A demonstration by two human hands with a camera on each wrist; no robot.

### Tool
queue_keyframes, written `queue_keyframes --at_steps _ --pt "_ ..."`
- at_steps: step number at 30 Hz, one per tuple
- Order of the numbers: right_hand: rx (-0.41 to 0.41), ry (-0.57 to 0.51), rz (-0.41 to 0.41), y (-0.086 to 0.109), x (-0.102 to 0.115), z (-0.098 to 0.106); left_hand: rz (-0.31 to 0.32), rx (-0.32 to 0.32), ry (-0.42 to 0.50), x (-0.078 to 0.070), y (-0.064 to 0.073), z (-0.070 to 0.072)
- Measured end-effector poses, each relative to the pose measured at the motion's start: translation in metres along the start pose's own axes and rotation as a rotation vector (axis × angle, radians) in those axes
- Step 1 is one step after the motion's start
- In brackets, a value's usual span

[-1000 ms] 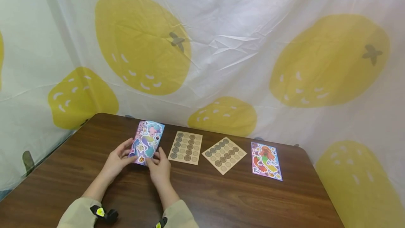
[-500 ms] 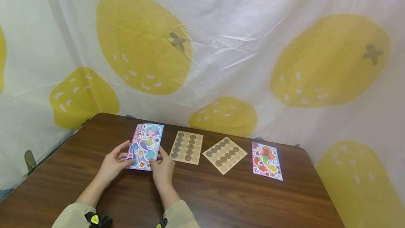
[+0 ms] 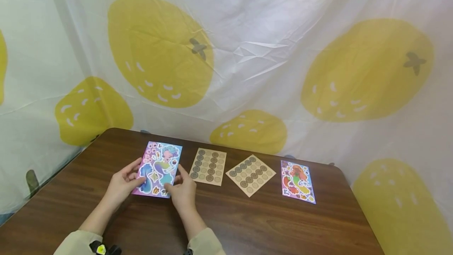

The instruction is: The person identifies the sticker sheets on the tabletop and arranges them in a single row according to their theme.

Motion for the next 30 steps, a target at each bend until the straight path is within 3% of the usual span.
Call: queue_keyframes --at_steps 7,16,30 --pt "0.047 0.012 -0.023 0.006 -0.001 0.002 0.000 0.050 0.025 -0.002 0.004 -0.002" --pt "0.114 0.013 -0.017 0.014 -0.001 0.000 -0.007 0.066 0.015 -0.004 0.008 0.003" --pt "0.215 -0.037 -0.040 0.030 0.004 -0.004 -0.040 0.099 -0.057 -0.015 0.018 0.011"
Point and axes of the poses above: each hand's wrist, its own y-axis away from the middle knuckle, its own z-axis out of the back of the hand, x = y × z, the point moved 8 cm from there along -y, towards the middle knuckle, and after that the axes turned 3 degrees about -y, right-handed, at the moved point
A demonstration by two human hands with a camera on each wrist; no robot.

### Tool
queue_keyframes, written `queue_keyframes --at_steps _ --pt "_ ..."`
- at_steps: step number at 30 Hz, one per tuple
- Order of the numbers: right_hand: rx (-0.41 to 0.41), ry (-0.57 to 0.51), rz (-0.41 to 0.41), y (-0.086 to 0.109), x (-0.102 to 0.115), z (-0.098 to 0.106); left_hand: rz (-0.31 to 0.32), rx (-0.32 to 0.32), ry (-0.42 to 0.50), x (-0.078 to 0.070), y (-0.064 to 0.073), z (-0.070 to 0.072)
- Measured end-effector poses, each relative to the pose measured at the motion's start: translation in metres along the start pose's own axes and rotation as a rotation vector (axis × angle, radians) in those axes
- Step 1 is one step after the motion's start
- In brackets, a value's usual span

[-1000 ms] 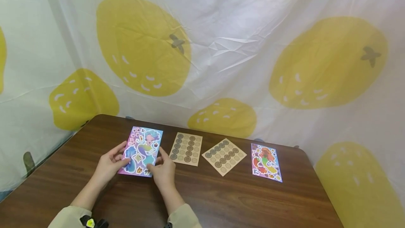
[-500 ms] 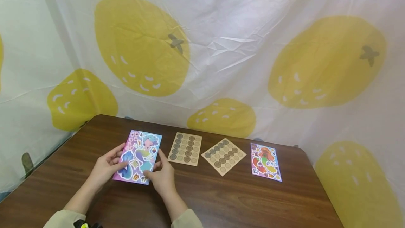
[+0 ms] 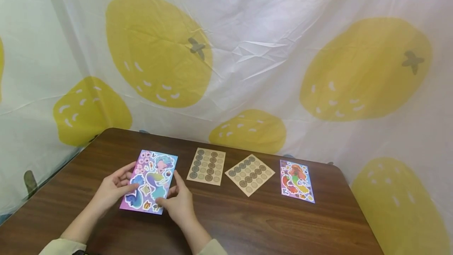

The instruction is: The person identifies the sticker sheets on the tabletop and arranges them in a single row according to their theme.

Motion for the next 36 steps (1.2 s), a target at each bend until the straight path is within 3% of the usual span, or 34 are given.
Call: queue_keyframes --at_steps 10,24,36 --pt "0.064 -0.098 -0.030 0.012 0.001 -0.005 0.000 0.040 -0.063 0.001 0.005 0.003" --pt "0.133 -0.104 -0.086 0.024 -0.007 -0.006 0.042 0.131 -0.053 0.007 0.017 0.001" --pt "0.170 -0.110 -0.105 0.037 -0.009 -0.009 0.012 0.212 -0.063 0.013 0.024 -0.002"
Point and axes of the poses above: each hand's wrist, its own y-axis away from the middle knuckle, its own z-axis out of the back of the hand, x = y × z, the point moved 8 cm from there along -y, towards the middle knuckle, and after that the axes turned 3 degrees about -y, right-handed, at the moved point
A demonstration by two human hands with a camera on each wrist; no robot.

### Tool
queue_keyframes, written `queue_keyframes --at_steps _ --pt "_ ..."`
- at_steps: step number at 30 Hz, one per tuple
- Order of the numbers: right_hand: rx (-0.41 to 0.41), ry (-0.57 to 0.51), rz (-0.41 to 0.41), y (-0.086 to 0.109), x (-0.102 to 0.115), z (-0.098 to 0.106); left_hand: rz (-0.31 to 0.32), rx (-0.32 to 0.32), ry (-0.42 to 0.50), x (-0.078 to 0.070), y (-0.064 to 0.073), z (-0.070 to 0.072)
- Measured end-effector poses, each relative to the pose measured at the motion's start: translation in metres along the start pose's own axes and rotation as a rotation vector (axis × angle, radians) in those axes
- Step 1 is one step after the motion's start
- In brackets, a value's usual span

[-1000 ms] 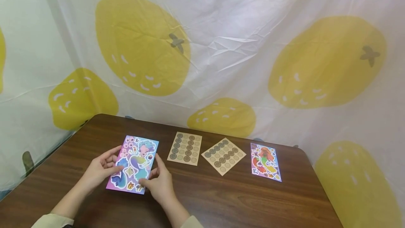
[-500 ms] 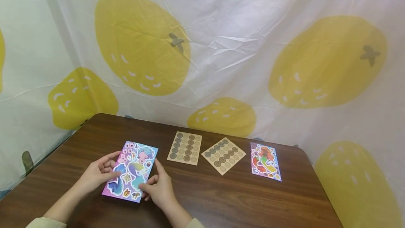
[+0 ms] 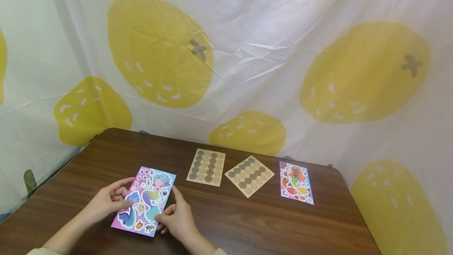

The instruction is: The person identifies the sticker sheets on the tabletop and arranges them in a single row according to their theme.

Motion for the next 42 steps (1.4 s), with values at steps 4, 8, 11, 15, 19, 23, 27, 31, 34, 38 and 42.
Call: queue_keyframes --at_steps 4,8,11,15,19,23,27,31,34,38,42 --pt "-0.007 -0.006 0.000 0.001 -0.002 0.001 0.004 0.013 -0.007 0.002 0.003 0.000" --pt "-0.002 -0.005 -0.007 0.003 -0.006 -0.001 0.003 0.034 -0.023 0.004 0.005 -0.002" --pt "0.000 -0.002 -0.013 0.004 -0.008 -0.002 -0.008 0.057 -0.028 0.007 0.007 -0.004" --pt "-0.007 0.000 -0.023 0.005 -0.010 -0.003 -0.025 0.075 -0.047 0.009 0.009 -0.004" --pt "-0.013 0.012 -0.029 0.006 -0.012 -0.003 -0.029 0.085 -0.086 0.010 0.011 -0.004" --pt "-0.027 0.042 -0.042 0.006 -0.015 -0.003 -0.020 0.097 -0.117 0.012 0.010 -0.005" --pt "-0.044 0.082 -0.070 0.007 -0.018 -0.003 -0.013 0.108 -0.161 0.014 0.009 -0.006" --pt "-0.056 0.114 -0.082 0.009 -0.020 -0.003 -0.004 0.127 -0.199 0.014 0.010 -0.007" --pt "-0.066 0.135 -0.082 0.009 -0.020 -0.004 0.010 0.140 -0.214 0.015 0.010 -0.007" --pt "-0.076 0.165 -0.083 0.010 -0.020 -0.005 0.035 0.148 -0.231 0.016 0.011 -0.006" --pt "-0.079 0.193 -0.086 0.011 -0.019 -0.009 0.035 0.154 -0.252 0.017 0.012 -0.004"
Point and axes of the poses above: each hand's wrist, its own y-axis away from the middle knuckle, its own z-axis out of the back of the hand, x = y × z, the point moved 8 cm from there along -y, towards the middle knuckle, and after that the axes turned 3 degrees about -y, right-handed, at the moved point
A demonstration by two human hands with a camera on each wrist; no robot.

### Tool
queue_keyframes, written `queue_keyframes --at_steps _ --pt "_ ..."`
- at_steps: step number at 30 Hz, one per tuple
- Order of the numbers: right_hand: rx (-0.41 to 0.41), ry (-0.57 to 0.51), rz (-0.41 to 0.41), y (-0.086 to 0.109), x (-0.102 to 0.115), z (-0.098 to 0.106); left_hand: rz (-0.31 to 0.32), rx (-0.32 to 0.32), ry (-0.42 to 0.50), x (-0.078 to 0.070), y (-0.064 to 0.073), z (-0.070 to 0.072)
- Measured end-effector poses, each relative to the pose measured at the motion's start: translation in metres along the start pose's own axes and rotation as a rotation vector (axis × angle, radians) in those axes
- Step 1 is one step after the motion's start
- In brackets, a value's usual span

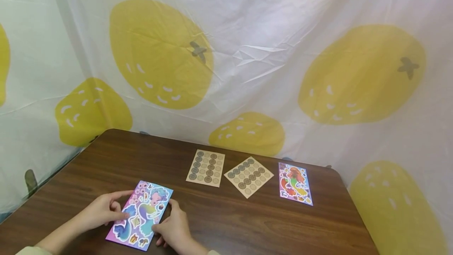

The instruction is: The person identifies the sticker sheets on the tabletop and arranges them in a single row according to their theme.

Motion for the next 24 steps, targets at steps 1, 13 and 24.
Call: queue_keyframes --at_steps 1,13,24 --pt "-0.001 0.004 -0.001 0.0002 0.0001 -0.0007 -0.002 0.001 -0.007 0.0003 0.0003 0.0001" --pt "-0.008 0.044 -0.004 -0.0044 0.0019 -0.0016 -0.018 -0.006 -0.081 0.0011 -0.0025 -0.0020" --pt "0.019 0.045 -0.023 -0.0066 -0.0004 -0.0027 -0.016 -0.007 -0.109 0.0017 -0.0035 -0.0030"
Point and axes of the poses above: each hand's wrist, its own y-axis away from the middle knuckle, its own z-axis out of the back of the hand, x = y × z, the point moved 8 cm from there along -y, towards the middle knuckle, and after that the axes turned 3 degrees about -y, right-handed, at the moved point
